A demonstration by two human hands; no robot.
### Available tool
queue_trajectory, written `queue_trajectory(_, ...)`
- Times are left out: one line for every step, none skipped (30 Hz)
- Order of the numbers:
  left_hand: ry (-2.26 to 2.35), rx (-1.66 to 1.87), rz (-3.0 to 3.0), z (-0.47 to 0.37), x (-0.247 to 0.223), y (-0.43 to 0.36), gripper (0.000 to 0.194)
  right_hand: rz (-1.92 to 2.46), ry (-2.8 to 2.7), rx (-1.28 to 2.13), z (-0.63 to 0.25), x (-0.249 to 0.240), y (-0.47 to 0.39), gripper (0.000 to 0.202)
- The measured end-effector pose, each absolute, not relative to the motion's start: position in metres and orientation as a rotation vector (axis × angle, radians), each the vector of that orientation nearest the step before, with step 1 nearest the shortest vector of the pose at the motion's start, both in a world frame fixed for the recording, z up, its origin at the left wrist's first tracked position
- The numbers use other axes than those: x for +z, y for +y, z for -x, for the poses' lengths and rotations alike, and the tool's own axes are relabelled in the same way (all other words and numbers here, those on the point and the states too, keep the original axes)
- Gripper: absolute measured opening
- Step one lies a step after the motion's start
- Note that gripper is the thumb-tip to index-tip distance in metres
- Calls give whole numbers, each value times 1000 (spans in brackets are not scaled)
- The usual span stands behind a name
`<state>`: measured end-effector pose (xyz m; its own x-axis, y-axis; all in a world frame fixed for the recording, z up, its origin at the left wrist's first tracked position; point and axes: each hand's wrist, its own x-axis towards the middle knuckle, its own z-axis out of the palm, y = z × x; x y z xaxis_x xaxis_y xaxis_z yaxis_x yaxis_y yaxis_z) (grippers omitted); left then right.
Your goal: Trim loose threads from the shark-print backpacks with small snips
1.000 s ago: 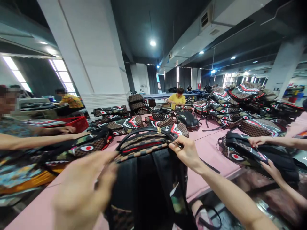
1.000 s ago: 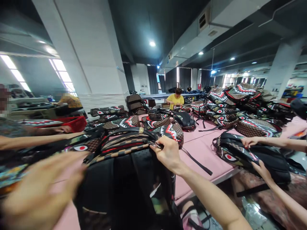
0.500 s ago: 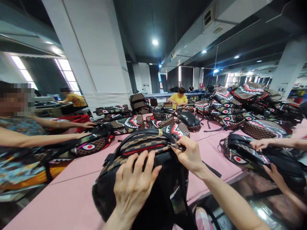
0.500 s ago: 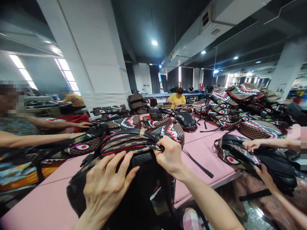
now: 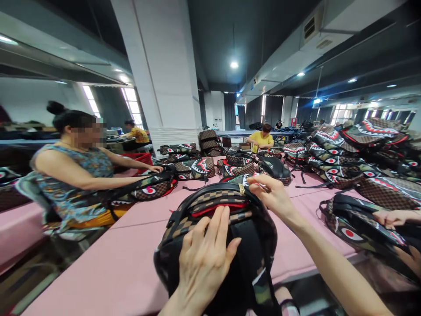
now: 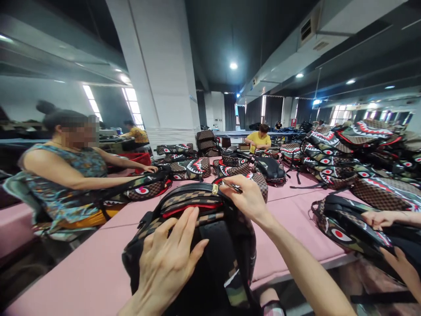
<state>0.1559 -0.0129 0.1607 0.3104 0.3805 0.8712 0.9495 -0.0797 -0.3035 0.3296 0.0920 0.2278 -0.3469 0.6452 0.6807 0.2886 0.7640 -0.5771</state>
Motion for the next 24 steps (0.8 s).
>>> queue_trajectory(-1246,-757,1652,-157,163,-13,49,677,-1973,478,-324,230,95,29)
queue_trajectory(-1263,-747,1667,-157,166,-13,50,649,-1994,528,-318,232,97,31)
queue_trajectory(-1271,-733,1683,-156,170,-11,52,628,-1989,579,-312,232,98,33)
queue_trajectory(-1277,-716,1698,-154,175,-9,53,612,-1957,617,-307,232,98,35)
queue_trajectory(-1289,-698,1712,-151,181,-7,54,597,-1909,641,-303,230,97,35)
queue_trajectory(-1311,-676,1734,-149,187,-4,54,579,-1864,657,-301,228,95,33)
queue_trajectory(-1343,-653,1771,-146,194,-1,53,559,-1838,670,-301,225,93,32)
queue_trajectory(-1384,-631,1825,-143,200,2,50,543,-1838,677,-303,224,90,31)
queue_trajectory(-1425,-610,1893,-141,206,5,48,523,-1859,676,-305,223,88,30)
queue_trajectory(-1456,-590,1969,-140,211,7,46,497,-1891,662,-307,224,88,30)
queue_trajectory(-1475,-569,2040,-140,215,9,45,476,-1929,638,-308,226,88,30)
queue_trajectory(-1481,-547,2095,-140,218,10,45,465,-1964,613,-309,230,91,29)
queue_trajectory(-1482,-525,2134,-142,220,10,44,460,-2003,601,-308,235,96,26)
queue_trajectory(-1479,-508,2156,-143,221,9,44,458,-2057,615,-305,240,101,20)
queue_trajectory(-1475,-498,2164,-145,220,8,42,459,-2136,657,-301,246,108,15)
queue_trajectory(-1467,-496,2165,-146,219,7,41,467,-2236,715,-296,251,114,12)
queue_trajectory(-1454,-503,2161,-146,217,5,40,471,-2347,775,-291,255,120,14)
queue_trajectory(-1434,-516,2150,-146,215,3,39,463,-2452,824,-286,258,124,17)
queue_trajectory(-1409,-533,2130,-145,213,1,39,445,-2538,860,-281,260,127,18)
queue_trajectory(-1378,-556,2105,-145,210,-1,39,421,-2590,884,-276,260,128,18)
queue_trajectory(-1333,-590,2074,-144,207,-3,40,391,-2613,896,-273,258,128,17)
queue_trajectory(-1270,-632,2039,-143,204,-6,41,370,-2606,890,-270,256,127,17)
queue_trajectory(-1202,-674,1999,-143,201,-9,41,370,-2580,870,-268,253,126,16)
queue_trajectory(-1143,-717,1957,-143,198,-12,40,399,-2542,830,-266,250,126,17)
